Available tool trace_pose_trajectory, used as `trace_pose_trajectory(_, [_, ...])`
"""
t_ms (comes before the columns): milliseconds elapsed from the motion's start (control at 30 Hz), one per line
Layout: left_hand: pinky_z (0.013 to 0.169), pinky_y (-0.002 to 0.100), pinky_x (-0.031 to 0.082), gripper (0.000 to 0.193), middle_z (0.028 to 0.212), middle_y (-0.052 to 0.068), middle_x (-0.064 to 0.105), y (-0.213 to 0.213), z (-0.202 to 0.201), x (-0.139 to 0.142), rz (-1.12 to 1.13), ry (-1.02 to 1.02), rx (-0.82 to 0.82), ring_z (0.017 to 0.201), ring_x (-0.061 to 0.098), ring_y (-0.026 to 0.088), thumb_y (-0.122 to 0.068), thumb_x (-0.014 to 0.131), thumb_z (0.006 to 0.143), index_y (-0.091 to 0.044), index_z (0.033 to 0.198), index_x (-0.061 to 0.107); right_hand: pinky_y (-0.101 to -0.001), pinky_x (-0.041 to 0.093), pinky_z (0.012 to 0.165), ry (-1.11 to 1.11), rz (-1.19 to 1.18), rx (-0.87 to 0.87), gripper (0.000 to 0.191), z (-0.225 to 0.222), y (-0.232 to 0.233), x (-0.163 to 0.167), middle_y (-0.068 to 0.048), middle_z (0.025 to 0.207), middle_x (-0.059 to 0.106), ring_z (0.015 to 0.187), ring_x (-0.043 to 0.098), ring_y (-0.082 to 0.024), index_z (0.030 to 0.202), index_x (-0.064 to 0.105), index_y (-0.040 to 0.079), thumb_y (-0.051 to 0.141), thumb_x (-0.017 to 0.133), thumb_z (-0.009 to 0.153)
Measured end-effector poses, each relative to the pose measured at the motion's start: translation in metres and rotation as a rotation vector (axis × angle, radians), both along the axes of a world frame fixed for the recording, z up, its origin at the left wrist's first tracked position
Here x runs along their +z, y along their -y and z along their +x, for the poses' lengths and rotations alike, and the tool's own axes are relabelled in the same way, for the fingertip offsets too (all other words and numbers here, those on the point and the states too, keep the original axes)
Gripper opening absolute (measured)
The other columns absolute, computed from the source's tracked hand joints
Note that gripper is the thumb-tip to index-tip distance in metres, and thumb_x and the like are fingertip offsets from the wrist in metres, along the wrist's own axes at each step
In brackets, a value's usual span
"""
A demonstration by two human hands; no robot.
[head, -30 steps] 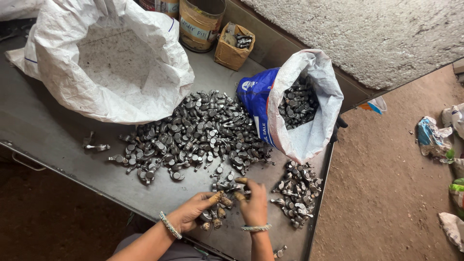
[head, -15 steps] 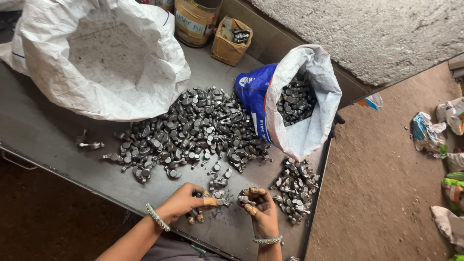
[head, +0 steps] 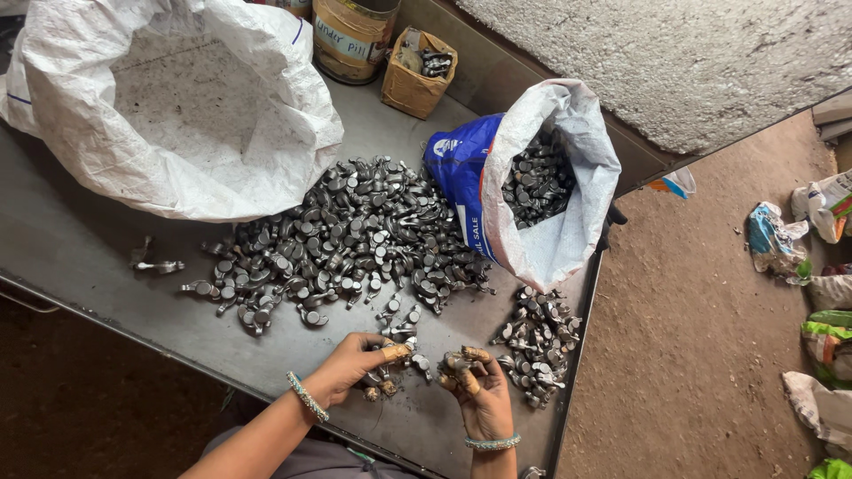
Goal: The person sits at a metal table and repeatedly picks up small metal parts from a large pile, separates them by hand, and places them into a blue and white sack. The person continues this sorting process throughout the clip.
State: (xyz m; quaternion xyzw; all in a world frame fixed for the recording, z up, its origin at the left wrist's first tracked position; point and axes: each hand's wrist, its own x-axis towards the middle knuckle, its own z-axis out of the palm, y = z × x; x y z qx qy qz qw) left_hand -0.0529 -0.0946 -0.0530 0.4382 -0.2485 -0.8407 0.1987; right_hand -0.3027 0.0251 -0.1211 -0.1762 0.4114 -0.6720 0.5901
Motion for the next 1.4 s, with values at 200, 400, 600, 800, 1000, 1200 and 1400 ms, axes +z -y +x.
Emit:
trace_pose_trajectory(200, [0.053,0.032,0.059,0.057,0.097,0.015,0.076,-0.001,0.003,0.001,-0.009,0.014,-0.023,0.072,0.072,0.016,-0.027,0.083,0.083,0.007,0.123,0.062,-0.0361,0.061,0.061,0.19,0.028,-0.02,0.031,-0.008,0.0,-0.012,-0.009,0.101,0.075,0.083,0.072,-0.021,0.115,0.068,0.008,0.018,0.076,0.086])
trace_pose_trajectory(400, [0.055,0.033,0.062,0.052,0.096,0.013,0.077,0.0,0.001,0.001,0.02,-0.054,0.019,0.074,0.076,0.016,-0.024,0.079,0.084,0.009,0.121,0.064,-0.0308,0.059,0.058,0.122,0.074,-0.046,0.027,-0.011,0.002,-0.015,-0.009,0.092,0.075,0.073,0.071,-0.017,0.109,0.069,0.005,0.023,0.073,0.089])
trace_pose_trajectory(600, [0.045,0.03,0.05,0.043,0.085,0.01,0.076,-0.004,0.004,-0.001,-0.04,-0.05,-0.031,0.066,0.07,0.017,-0.034,0.072,0.092,0.002,0.114,0.071,-0.0295,0.055,0.047,-0.06,0.087,0.069,0.033,0.005,0.01,0.011,-0.011,0.087,0.075,0.062,0.067,-0.016,0.107,0.069,-0.001,0.025,0.075,0.089])
trace_pose_trajectory(800, [0.058,0.032,0.059,0.042,0.089,0.009,0.078,-0.011,0.0,-0.003,0.193,-0.299,0.041,0.071,0.074,0.018,-0.04,0.064,0.095,-0.004,0.113,0.071,-0.0285,0.053,0.055,-0.596,0.138,0.213,0.022,0.04,0.025,0.054,-0.01,0.086,0.076,0.065,0.067,-0.015,0.109,0.073,-0.003,0.01,0.075,0.092])
trace_pose_trajectory(1000, [0.059,0.033,0.061,0.035,0.092,0.009,0.078,0.0,0.01,-0.002,0.188,-0.371,0.096,0.073,0.075,0.018,-0.033,0.067,0.096,-0.003,0.114,0.071,-0.0349,0.055,0.073,-1.648,0.009,0.09,0.038,0.07,0.035,0.055,-0.012,0.094,0.071,0.086,0.066,-0.024,0.105,0.071,0.005,0.002,0.081,0.069])
trace_pose_trajectory(1200, [0.049,0.032,0.057,0.035,0.089,0.008,0.079,0.009,0.023,0.003,0.148,-0.287,0.061,0.069,0.076,0.018,-0.034,0.069,0.093,-0.005,0.111,0.074,-0.0323,0.061,0.085,-0.988,0.11,0.03,0.023,0.059,0.03,0.02,-0.011,0.104,0.076,0.094,0.075,-0.019,0.107,0.072,0.0,-0.002,0.075,0.084])
trace_pose_trajectory(1400, [0.045,0.031,0.057,0.037,0.089,0.011,0.078,0.004,0.018,0.004,0.116,-0.251,-0.153,0.066,0.076,0.02,-0.033,0.07,0.093,-0.002,0.113,0.075,-0.0464,0.064,0.082,-0.072,0.077,0.0,0.026,0.027,0.018,0.005,-0.015,0.108,0.072,0.091,0.072,-0.026,0.115,0.067,-0.007,-0.004,0.067,0.089])
